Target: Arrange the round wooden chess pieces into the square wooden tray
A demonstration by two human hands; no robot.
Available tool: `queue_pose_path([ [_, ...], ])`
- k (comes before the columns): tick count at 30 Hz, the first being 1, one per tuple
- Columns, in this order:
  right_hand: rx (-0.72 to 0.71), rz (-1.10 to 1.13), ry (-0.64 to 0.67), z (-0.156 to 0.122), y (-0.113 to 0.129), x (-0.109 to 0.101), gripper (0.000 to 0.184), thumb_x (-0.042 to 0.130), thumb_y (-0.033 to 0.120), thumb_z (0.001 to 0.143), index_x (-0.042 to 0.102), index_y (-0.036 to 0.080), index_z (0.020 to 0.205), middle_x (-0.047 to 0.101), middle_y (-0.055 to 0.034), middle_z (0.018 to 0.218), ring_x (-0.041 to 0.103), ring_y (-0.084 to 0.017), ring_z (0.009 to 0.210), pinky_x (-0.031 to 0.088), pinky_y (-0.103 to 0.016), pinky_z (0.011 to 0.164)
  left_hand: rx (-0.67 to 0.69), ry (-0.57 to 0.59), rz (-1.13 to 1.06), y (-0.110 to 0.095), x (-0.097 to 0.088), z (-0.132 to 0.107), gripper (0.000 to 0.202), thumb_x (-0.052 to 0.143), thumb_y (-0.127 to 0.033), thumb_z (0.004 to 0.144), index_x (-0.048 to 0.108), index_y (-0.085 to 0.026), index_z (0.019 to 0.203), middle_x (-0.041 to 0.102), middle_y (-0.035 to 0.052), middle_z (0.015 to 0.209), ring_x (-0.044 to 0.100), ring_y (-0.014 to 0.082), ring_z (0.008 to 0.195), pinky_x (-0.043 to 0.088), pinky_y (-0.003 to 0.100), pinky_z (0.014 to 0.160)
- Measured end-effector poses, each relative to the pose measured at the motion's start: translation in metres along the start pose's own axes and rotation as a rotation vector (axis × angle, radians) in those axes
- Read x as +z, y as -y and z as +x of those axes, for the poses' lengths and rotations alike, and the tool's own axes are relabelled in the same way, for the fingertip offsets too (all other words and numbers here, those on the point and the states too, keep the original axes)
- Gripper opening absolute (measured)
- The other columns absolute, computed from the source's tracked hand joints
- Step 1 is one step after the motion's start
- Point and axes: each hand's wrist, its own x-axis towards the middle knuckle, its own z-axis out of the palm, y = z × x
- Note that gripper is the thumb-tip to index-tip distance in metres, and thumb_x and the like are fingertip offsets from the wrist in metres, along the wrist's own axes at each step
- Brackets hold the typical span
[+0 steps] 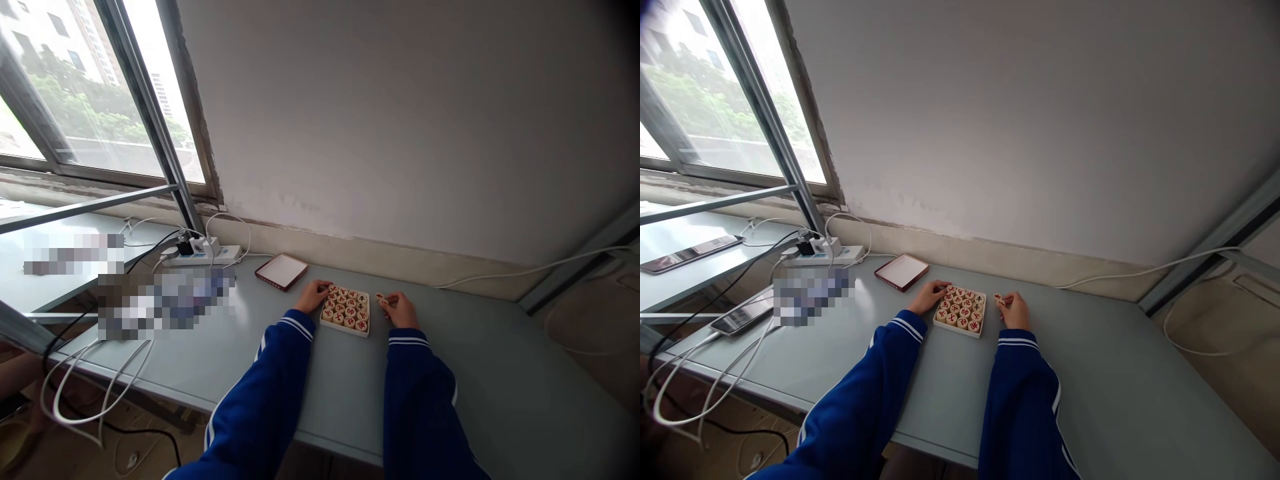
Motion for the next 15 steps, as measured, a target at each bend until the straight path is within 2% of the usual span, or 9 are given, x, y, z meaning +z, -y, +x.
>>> queue_pose_path([
  [4,-0.126,-0.088,-0.066,-0.006,0.013,0.003,0.023,0.058,0.040,0.064,0.054,0.020,0.074,0.048,-0.0059,0.088,0.050,-0.018,0.077,0.045,-0.036,0.071,-0.004,-0.001,-0.009,0.000,0.000,0.000,0.032,0.051,-0.022,0.074,0.063,-0.013,0.102,0.065,0.0072,0.084,0.057,0.0146,0.070,0.046,0.027,0.070],
  [6,-0.234,-0.154,0.033,-0.012,0.026,0.003,0.024,0.056,0.045,0.068,0.060,0.021,0.071,0.047,-0.0065,0.088,0.047,-0.022,0.088,0.041,-0.037,0.078,-0.003,0.002,-0.018,-0.001,0.000,0.000,0.032,0.051,-0.022,0.074,0.063,-0.013,0.102,0.065,0.0075,0.086,0.057,0.0149,0.071,0.046,0.027,0.071],
  [8,-0.327,-0.207,0.203,-0.020,0.038,0.002,0.028,0.054,0.049,0.071,0.065,0.024,0.072,0.049,-0.0067,0.087,0.044,-0.023,0.093,0.039,-0.037,0.082,-0.005,-0.001,-0.023,0.000,0.000,0.000,0.032,0.052,-0.022,0.074,0.063,-0.012,0.102,0.065,0.0077,0.088,0.057,0.0150,0.072,0.046,0.027,0.072],
  [10,-0.353,-0.220,0.336,-0.026,0.046,0.001,0.027,0.054,0.049,0.071,0.066,0.025,0.075,0.050,-0.0062,0.090,0.043,-0.023,0.097,0.036,-0.038,0.087,-0.006,-0.005,-0.017,0.000,0.000,0.000,0.031,0.052,-0.022,0.074,0.063,-0.012,0.102,0.065,0.0076,0.087,0.057,0.0149,0.071,0.046,0.028,0.072],
  [12,-0.332,-0.218,0.373,-0.030,0.049,0.002,0.025,0.058,0.047,0.069,0.066,0.024,0.075,0.051,-0.0062,0.093,0.043,-0.024,0.099,0.035,-0.039,0.089,-0.004,-0.006,-0.005,0.000,0.000,0.000,0.031,0.052,-0.023,0.074,0.063,-0.013,0.102,0.065,0.0077,0.086,0.057,0.0150,0.071,0.046,0.028,0.072],
  [15,-0.318,-0.194,0.359,-0.032,0.048,0.006,0.022,0.059,0.044,0.069,0.064,0.023,0.074,0.051,-0.0057,0.091,0.044,-0.023,0.099,0.035,-0.039,0.089,0.012,-0.005,0.007,-0.001,0.000,0.000,0.031,0.051,-0.022,0.075,0.063,-0.014,0.102,0.065,0.0080,0.090,0.057,0.0156,0.073,0.046,0.028,0.072],
])
